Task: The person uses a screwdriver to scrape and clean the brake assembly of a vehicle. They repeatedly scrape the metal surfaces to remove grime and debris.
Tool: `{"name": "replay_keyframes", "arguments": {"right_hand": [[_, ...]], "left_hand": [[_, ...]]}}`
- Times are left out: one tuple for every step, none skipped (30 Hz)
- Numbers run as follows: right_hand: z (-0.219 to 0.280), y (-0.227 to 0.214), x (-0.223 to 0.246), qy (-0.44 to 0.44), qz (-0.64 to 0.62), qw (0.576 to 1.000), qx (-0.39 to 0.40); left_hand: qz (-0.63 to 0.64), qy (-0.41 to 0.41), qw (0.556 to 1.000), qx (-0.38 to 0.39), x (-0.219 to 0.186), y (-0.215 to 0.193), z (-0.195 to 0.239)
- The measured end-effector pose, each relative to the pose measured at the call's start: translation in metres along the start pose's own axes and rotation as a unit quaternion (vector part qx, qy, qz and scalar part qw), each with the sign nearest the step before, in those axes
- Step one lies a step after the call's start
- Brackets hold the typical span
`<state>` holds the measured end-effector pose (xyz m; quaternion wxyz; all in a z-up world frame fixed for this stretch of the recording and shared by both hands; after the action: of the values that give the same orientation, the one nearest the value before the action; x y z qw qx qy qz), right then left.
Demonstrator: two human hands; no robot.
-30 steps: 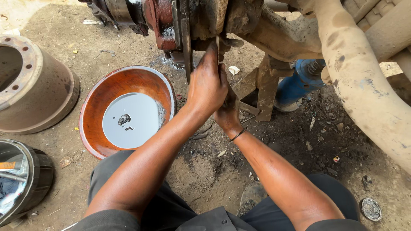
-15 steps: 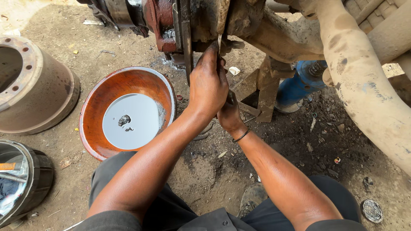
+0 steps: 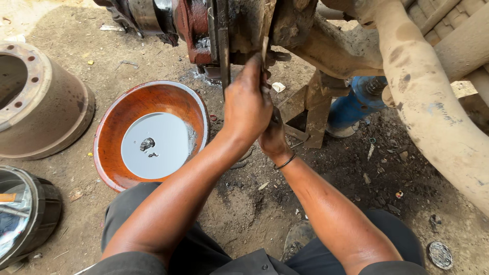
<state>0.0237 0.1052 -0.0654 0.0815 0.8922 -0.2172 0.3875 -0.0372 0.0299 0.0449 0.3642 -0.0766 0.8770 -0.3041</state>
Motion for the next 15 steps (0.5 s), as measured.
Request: {"name": "replay_keyframes", "arguments": {"right_hand": [[-0.001, -0.001, -0.003, 0.063, -0.118, 0.991, -0.022], [-0.006, -0.001, 0.006, 0.042, -0.073, 0.996, 0.010], [-0.012, -0.003, 0.014, 0.021, -0.027, 0.999, 0.040], [-0.019, -0.005, 0.023, -0.001, 0.021, 0.997, 0.071], [-0.024, -0.007, 0.027, 0.015, 0.085, 0.993, 0.084], [-0.029, -0.008, 0.031, 0.029, 0.150, 0.983, 0.098], [-0.033, -0.007, 0.033, 0.044, 0.213, 0.970, 0.111], [-0.036, -0.004, 0.039, 0.042, 0.101, 0.990, 0.090], [-0.038, -0.002, 0.043, 0.040, -0.012, 0.997, 0.069], [-0.039, 0.001, 0.046, 0.037, -0.127, 0.990, 0.046], [-0.040, 0.002, 0.046, 0.050, -0.110, 0.992, 0.033], [-0.039, 0.003, 0.045, 0.064, -0.096, 0.993, 0.020], [-0.039, 0.003, 0.045, 0.078, -0.081, 0.994, 0.006], [-0.040, 0.004, 0.051, 0.047, 0.010, 0.998, 0.031], [-0.041, 0.004, 0.056, 0.016, 0.101, 0.993, 0.054]], "left_hand": [[0.007, 0.014, 1.000, -0.022, -0.002, -0.003, 0.001], [0.015, 0.029, 0.999, -0.043, -0.004, -0.006, 0.001], [0.024, 0.044, 0.997, -0.063, -0.006, -0.009, 0.001], [0.033, 0.055, 0.995, -0.073, -0.008, -0.011, 0.001], [0.043, 0.066, 0.993, -0.083, -0.010, -0.014, -0.001], [0.053, 0.077, 0.991, -0.094, -0.011, -0.018, -0.002], [0.048, 0.075, 0.992, -0.086, -0.011, -0.019, -0.005], [0.043, 0.072, 0.993, -0.078, -0.011, -0.020, -0.006], [0.038, 0.070, 0.994, -0.070, -0.011, -0.021, -0.007], [0.041, 0.063, 0.996, -0.055, -0.011, -0.021, -0.008], [0.044, 0.056, 0.997, -0.040, -0.011, -0.021, -0.008], [0.046, 0.048, 0.997, -0.024, -0.011, -0.021, -0.008], [0.057, 0.066, 0.996, -0.035, -0.015, -0.025, -0.007], [0.069, 0.084, 0.993, -0.045, -0.019, -0.028, -0.006], [0.082, 0.103, 0.990, -0.055, -0.023, -0.031, -0.006]]}}
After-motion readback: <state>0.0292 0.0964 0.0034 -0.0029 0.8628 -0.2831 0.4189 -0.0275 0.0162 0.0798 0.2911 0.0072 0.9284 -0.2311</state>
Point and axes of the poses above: each hand's wrist, its own z-axis away from the middle knuckle, its own y-axis out of the palm, x = y × z, the point moved 6 cm from there along -z, towards the middle knuckle, and after that the axes turned 8 degrees about -z, right-handed, at the moved point
